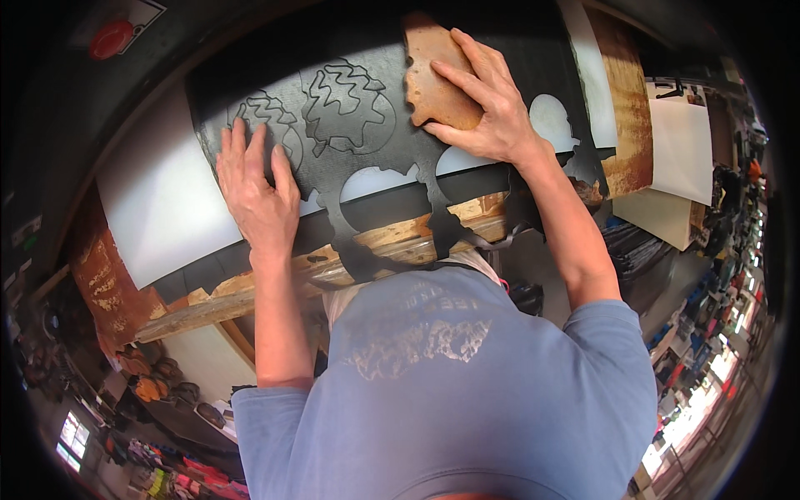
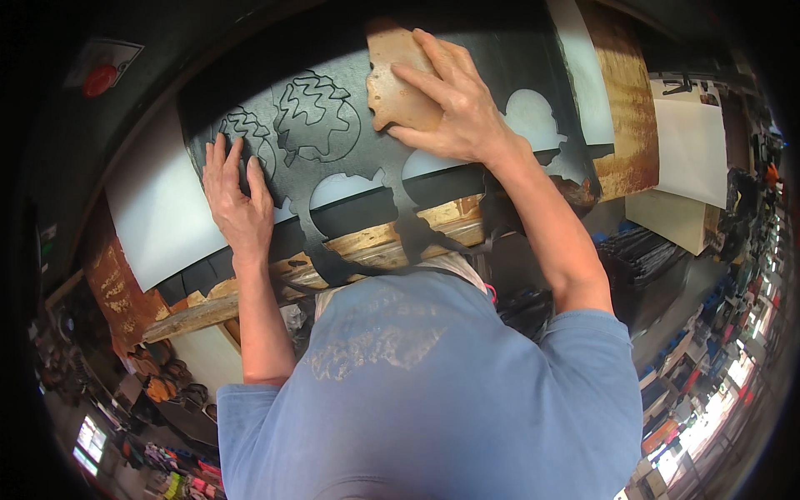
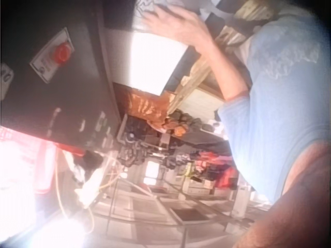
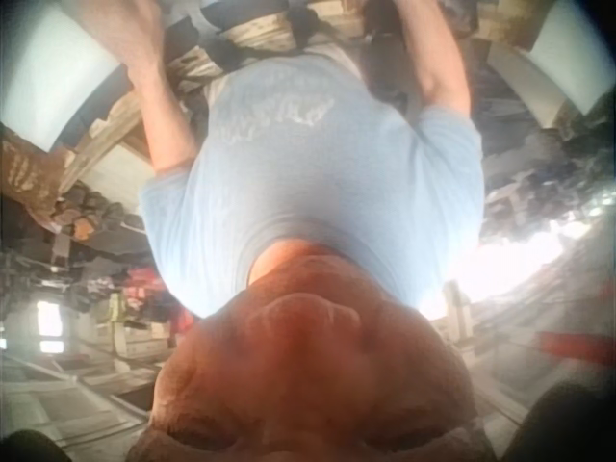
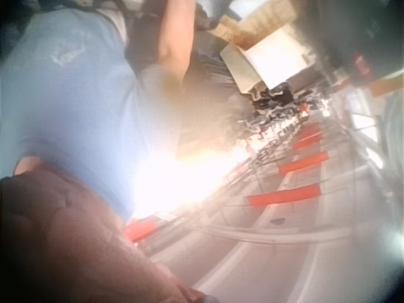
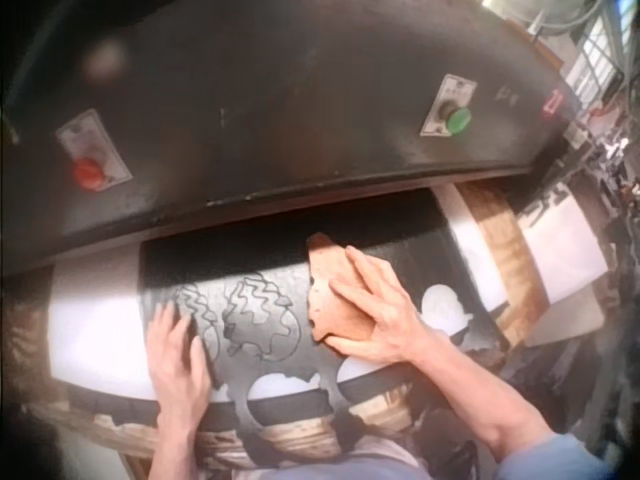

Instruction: The person repeatedly rubs a dark rubber sheet against a flat surface using a small wooden block, then peels the sheet away and repeats the process. The person also handles a light-colored rubber sheet in the same manner. The task continues in a repetitive cycle throughout the clip.

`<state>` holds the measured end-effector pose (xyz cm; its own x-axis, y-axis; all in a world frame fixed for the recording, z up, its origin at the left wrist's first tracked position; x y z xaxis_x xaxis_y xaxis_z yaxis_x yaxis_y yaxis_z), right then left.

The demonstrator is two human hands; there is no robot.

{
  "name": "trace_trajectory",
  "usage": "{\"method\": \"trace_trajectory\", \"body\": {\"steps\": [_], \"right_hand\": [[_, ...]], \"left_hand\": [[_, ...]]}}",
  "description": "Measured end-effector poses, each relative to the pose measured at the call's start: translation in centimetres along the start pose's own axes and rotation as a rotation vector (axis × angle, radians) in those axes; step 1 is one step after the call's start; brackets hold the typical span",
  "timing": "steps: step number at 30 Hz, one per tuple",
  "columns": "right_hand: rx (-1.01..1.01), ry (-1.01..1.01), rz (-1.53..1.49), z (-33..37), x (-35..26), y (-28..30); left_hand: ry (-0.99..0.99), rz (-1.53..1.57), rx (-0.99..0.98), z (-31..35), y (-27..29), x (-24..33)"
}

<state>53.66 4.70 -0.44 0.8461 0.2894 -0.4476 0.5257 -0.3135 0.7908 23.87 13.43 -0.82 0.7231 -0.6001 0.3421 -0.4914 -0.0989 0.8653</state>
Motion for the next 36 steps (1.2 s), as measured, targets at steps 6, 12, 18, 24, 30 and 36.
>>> {"method": "trace_trajectory", "body": {"steps": [6,12,18,24,30,36], "right_hand": [[-0.030,0.030,-0.015,-0.1,-0.1,-0.5],[-0.029,0.002,0.005,-0.7,-0.2,-0.3],[0.241,-0.159,-0.142,1.8,-0.9,6.6],[0.845,-0.215,-0.106,3.0,3.0,19.6],[0.627,-0.325,-0.023,8.0,2.2,18.6],[0.426,-0.398,0.148,16.2,-1.5,7.8]], "left_hand": [[0.040,0.186,-0.030,0.6,1.2,0.4],[0.035,0.587,-0.185,7.2,2.7,7.5],[-0.212,0.351,-0.118,8.9,0.7,9.8],[-0.232,0.306,-0.065,8.8,1.3,9.8],[-0.267,0.265,0.007,9.2,1.5,10.4],[-0.310,0.207,0.021,9.0,1.4,10.8]]}}
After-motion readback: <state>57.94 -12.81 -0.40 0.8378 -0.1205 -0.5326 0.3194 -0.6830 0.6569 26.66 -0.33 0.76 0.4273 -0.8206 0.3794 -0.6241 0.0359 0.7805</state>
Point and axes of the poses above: each hand's wrist, its own z-axis away from the middle knuckle, its own y-axis out of the back of the hand, x = y × z, the point moved 8 cm from there along -z, towards the middle knuckle, and after that the axes turned 7 degrees about -x, right-handed, at the moved point
